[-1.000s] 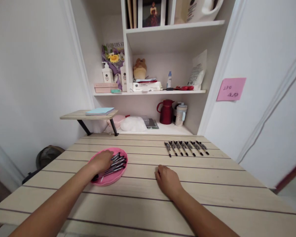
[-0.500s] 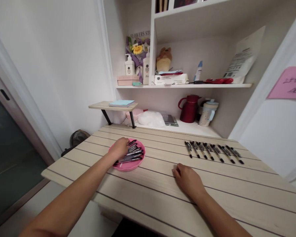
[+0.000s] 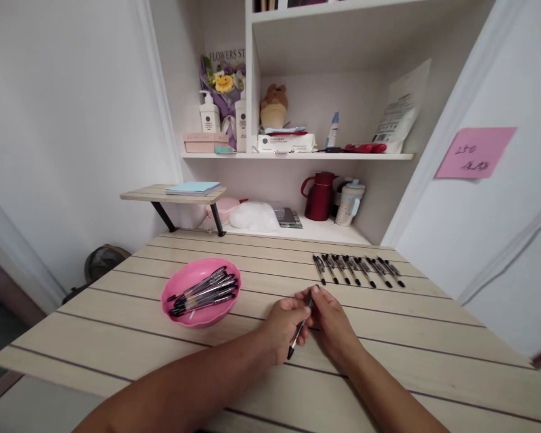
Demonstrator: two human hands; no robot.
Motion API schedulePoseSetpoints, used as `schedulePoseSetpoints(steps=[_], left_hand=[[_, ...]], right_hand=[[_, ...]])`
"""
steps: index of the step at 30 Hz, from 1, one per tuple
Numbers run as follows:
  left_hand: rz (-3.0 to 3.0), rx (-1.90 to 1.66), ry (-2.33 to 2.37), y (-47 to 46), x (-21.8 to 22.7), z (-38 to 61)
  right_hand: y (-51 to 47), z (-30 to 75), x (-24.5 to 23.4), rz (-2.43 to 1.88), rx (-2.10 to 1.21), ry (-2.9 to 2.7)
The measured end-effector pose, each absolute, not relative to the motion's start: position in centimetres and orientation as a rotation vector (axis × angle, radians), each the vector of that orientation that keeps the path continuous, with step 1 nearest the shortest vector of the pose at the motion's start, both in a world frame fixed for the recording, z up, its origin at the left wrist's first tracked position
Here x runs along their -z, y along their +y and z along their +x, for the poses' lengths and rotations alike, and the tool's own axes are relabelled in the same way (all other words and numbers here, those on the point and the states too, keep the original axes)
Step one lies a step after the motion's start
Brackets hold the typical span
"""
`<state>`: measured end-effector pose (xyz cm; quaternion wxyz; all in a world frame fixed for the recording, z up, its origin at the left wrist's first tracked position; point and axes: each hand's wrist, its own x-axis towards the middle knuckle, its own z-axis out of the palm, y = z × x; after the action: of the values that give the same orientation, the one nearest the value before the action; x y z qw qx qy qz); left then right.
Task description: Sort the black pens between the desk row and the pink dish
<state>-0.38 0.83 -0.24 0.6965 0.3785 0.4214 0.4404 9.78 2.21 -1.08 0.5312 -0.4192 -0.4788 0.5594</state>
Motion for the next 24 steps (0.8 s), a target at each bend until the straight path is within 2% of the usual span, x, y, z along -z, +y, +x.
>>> schedulePoseSetpoints(steps=[3, 11, 20, 24], left_hand=[[0.814, -0.971, 0.875, 0.8, 0.8, 0.3], [0.751, -0.832, 0.678, 0.2, 1.6, -0.2], [0.749, -0.739, 0.671, 0.4, 1.4, -0.7], [0.744, -0.77, 0.677, 0.3, 1.3, -0.7]], right_hand=[[2.7, 10.0, 1.6, -0.944, -1.448, -1.01], [3.0, 10.5, 1.5, -1.096, -1.387, -0.956], [5.0, 12.5, 1.8, -0.841, -1.314, -0.679], [5.2, 13.0, 2.1, -0.852, -1.287, -0.696]])
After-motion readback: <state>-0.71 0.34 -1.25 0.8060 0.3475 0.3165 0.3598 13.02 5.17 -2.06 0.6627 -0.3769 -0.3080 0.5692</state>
